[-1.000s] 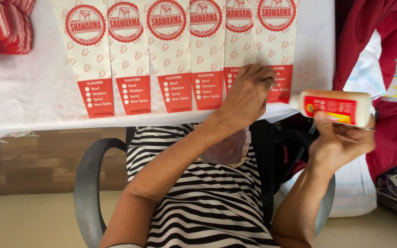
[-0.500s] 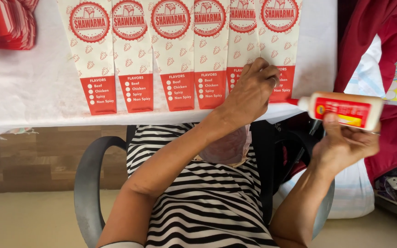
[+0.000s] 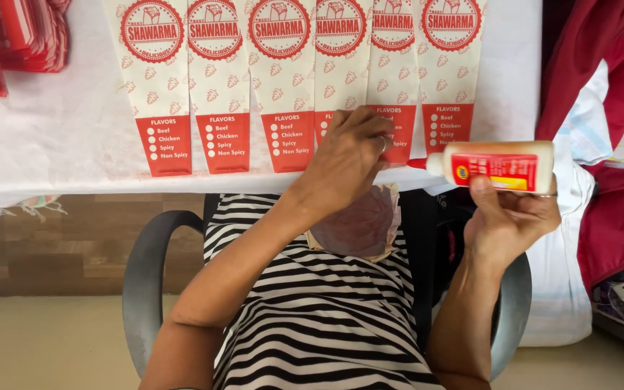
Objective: The person organizes several stacks of shawarma paper wrappers, applying adhesive from a glue bottle to the edges and pressing them together to form completed sleeves, before gathering and folding a final stack of the sleeves.
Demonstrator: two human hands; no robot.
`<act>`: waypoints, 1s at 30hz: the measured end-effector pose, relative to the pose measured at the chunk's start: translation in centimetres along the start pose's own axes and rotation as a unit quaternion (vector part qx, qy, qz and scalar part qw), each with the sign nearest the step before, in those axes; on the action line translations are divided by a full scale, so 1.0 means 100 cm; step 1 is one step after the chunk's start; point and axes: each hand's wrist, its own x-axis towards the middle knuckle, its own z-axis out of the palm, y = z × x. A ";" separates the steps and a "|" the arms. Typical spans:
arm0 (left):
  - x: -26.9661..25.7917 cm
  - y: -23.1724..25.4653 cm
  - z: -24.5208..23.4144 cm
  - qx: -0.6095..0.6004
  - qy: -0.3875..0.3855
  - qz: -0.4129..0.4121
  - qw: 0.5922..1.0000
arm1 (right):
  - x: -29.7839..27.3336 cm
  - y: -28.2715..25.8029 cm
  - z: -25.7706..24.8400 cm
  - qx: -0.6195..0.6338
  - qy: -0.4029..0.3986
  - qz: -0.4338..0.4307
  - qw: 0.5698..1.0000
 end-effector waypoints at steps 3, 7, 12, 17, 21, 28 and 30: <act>-0.004 -0.003 0.002 -0.004 -0.019 -0.004 1.000 | -0.001 -0.012 0.011 -0.036 -0.032 0.012 0.999; -0.002 0.000 -0.007 -0.012 -0.031 -0.008 0.999 | -0.010 0.007 0.018 -0.037 -0.040 0.019 0.998; 0.002 0.006 -0.020 -0.016 -0.046 -0.041 0.998 | -0.019 0.022 0.029 -0.027 -0.083 -0.052 0.995; -0.005 -0.004 0.000 -0.008 -0.032 -0.021 0.999 | -0.005 -0.009 0.017 -0.053 -0.032 0.004 0.998; -0.004 -0.004 -0.002 -0.021 -0.031 -0.022 0.999 | -0.010 -0.004 0.021 -0.028 -0.028 0.002 0.999; -0.003 -0.002 -0.005 -0.014 -0.020 -0.014 1.000 | -0.017 -0.007 0.030 -0.032 -0.037 0.029 0.998; -0.002 -0.001 -0.006 -0.025 -0.011 -0.020 0.999 | -0.009 -0.005 0.017 -0.036 -0.019 0.000 0.999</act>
